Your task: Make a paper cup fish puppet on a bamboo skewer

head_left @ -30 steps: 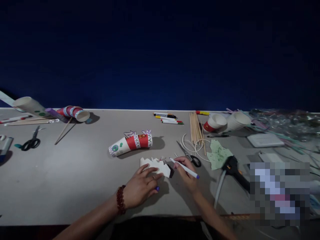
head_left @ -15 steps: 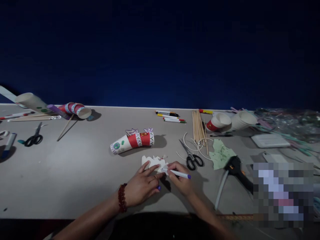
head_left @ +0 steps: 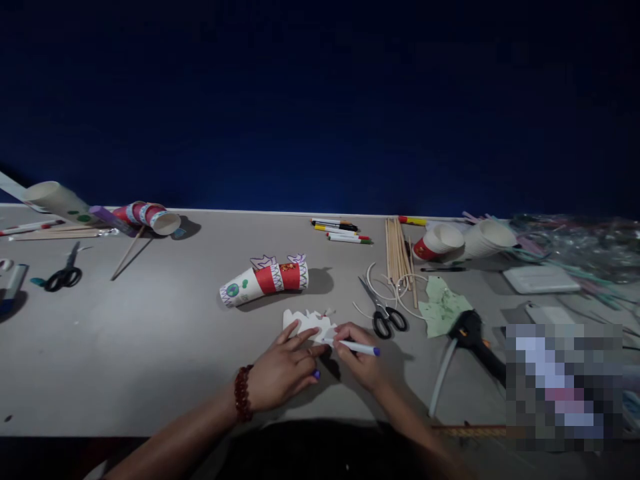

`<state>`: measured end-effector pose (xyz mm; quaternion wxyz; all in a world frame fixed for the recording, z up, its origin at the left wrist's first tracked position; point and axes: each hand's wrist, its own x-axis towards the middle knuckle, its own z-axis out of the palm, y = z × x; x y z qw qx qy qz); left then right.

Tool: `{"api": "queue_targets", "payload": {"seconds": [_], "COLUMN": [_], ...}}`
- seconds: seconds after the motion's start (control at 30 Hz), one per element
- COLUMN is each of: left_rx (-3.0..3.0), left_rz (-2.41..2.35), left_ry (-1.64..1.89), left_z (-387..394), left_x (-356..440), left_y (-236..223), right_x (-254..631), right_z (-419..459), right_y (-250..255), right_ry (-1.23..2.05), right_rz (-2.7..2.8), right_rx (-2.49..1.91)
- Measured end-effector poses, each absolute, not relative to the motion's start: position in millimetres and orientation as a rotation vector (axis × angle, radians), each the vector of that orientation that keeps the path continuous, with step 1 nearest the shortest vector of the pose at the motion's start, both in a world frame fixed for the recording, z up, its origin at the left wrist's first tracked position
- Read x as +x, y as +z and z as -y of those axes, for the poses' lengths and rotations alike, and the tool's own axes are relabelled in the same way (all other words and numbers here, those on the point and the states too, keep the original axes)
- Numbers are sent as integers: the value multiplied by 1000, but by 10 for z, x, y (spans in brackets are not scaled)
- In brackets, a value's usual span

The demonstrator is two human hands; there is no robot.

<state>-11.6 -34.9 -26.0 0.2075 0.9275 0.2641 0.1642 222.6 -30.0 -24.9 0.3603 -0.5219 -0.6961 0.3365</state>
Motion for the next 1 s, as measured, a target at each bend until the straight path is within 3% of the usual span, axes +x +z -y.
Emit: {"api": "queue_targets", "payload": {"seconds": [1.0], "left_rx": [2531], "left_rz": [-757], "left_ry": [507], "left_z": [332], "left_x": [-118], "left_y": [-214], "right_x": [2211], "right_z": [279], "right_y": [-210], "right_ry": [883], "right_rz": [1817], "right_rx": [-1292]}}
